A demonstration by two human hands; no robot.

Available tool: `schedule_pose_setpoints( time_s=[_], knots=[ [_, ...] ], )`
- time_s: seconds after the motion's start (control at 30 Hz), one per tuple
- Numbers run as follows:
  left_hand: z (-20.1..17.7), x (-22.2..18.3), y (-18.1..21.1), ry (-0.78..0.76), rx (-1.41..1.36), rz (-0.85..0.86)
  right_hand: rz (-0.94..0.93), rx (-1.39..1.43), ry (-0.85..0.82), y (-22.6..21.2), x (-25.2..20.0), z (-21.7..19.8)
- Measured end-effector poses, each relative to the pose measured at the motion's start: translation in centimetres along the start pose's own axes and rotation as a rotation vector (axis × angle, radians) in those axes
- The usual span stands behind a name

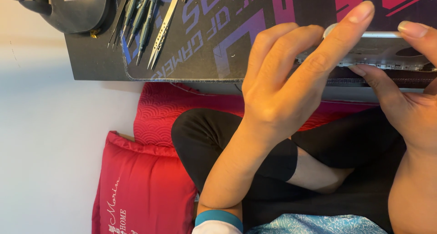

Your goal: Extracting side buttons from a mobile phone chassis using a precision screwdriver.

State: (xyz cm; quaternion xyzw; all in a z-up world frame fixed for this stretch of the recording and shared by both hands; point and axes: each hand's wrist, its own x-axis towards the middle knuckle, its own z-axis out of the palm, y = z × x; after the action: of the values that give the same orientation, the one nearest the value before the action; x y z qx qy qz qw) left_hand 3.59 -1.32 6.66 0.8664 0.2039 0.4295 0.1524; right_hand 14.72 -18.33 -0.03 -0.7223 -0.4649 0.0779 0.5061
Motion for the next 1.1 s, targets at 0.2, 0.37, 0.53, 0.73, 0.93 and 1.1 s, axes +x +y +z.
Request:
schedule_pose_setpoints(
  time_s=[0.2, 0.37, 0.53, 0.73, 0.93, 1.1],
  knots=[
    [-6.0, 0.9, 0.2, -0.135, -0.34, 0.032, 0.002, -0.053, 0.018, 5.5, -1.8, -0.7],
    [-5.6, 0.4, -4.6, 0.273, -0.335, -0.115, 0.46, 0.123, -0.313, 16.1, -6.5, -1.6],
    [-3.6, 1.6, -7.6, -0.044, -0.26, -0.173, 0.798, 0.18, -0.33, 12.2, -3.3, -0.7],
    [-2.0, 3.7, -7.7, -0.206, -0.482, -0.379, 0.871, 0.236, -0.329, 12.5, -3.1, -0.6],
    [-0.1, 5.5, -12.0, -0.497, 0.261, -0.198, 0.95, 0.17, -0.333, 8.7, -0.6, 0.0],
    [-0.4, 5.8, -11.9, -0.527, 0.324, -0.122, 0.969, 0.16, -0.348, 5.8, 0.3, -0.4]
  ],
)
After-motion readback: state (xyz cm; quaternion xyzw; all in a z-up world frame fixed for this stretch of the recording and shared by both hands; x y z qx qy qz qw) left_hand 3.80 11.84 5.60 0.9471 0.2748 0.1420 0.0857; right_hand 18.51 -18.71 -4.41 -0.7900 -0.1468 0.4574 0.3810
